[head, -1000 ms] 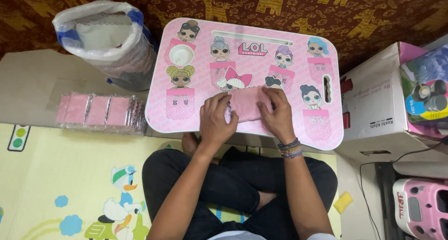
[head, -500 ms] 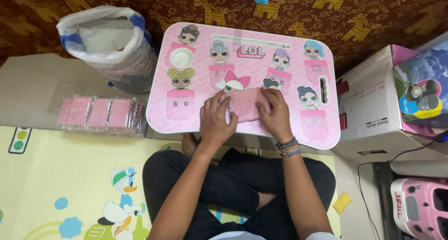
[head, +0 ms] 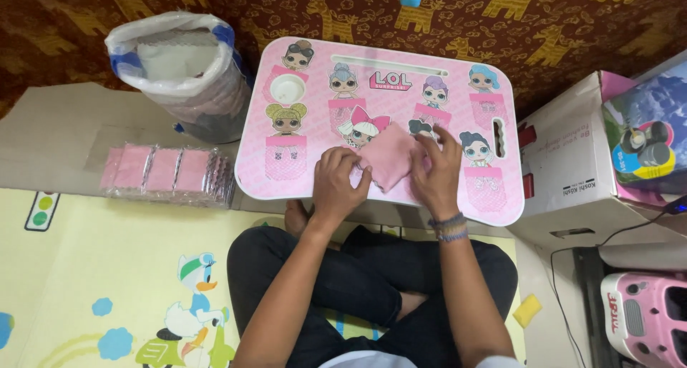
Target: The person sits on the floor and uses a lint roller to clean several small cloths of different colors. They roll the lint roller over each cloth, then place the cleaned cloth into a clear plastic bag. The process is repeated for multiple cloths.
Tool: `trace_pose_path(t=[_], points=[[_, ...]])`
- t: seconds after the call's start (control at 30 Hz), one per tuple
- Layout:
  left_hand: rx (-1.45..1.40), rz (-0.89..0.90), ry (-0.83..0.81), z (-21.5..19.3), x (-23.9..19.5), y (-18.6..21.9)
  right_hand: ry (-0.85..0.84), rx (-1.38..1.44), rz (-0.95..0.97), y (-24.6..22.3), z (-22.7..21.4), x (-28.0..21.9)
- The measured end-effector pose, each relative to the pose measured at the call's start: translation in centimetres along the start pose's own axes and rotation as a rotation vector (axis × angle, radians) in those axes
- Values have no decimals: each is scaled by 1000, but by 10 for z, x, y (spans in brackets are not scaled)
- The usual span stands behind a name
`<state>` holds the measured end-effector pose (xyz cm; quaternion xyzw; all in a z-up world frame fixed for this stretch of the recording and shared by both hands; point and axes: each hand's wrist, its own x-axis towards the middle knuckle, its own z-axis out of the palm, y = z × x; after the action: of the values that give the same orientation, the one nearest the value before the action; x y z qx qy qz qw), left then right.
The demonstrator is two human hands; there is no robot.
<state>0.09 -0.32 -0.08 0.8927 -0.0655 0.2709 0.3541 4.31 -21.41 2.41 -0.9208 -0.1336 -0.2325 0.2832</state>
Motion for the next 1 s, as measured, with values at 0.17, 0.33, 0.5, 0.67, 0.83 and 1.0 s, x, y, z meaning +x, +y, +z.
trace_pose_path(t=[0.17, 0.33, 0.5, 0.67, 0.83, 1.0], points=[[-83, 16, 6, 14, -10, -16, -58, 33, 94, 14, -8, -42], [-115, 34, 6, 15, -13, -21, -187, -79, 93, 11, -4, -15], [-126, 43, -82, -9, -4, -2, -212, 17, -10, 32, 11, 16], [-101, 46, -92, -7, -3, -4, -218, 74, -32, 24, 3, 13], [-35, 82, -80, 0, -6, -9, -293, 104, -40, 36, 2, 6], [-39, 75, -107, 0, -8, -10, -378, 61, -22, 31, -2, 7]])
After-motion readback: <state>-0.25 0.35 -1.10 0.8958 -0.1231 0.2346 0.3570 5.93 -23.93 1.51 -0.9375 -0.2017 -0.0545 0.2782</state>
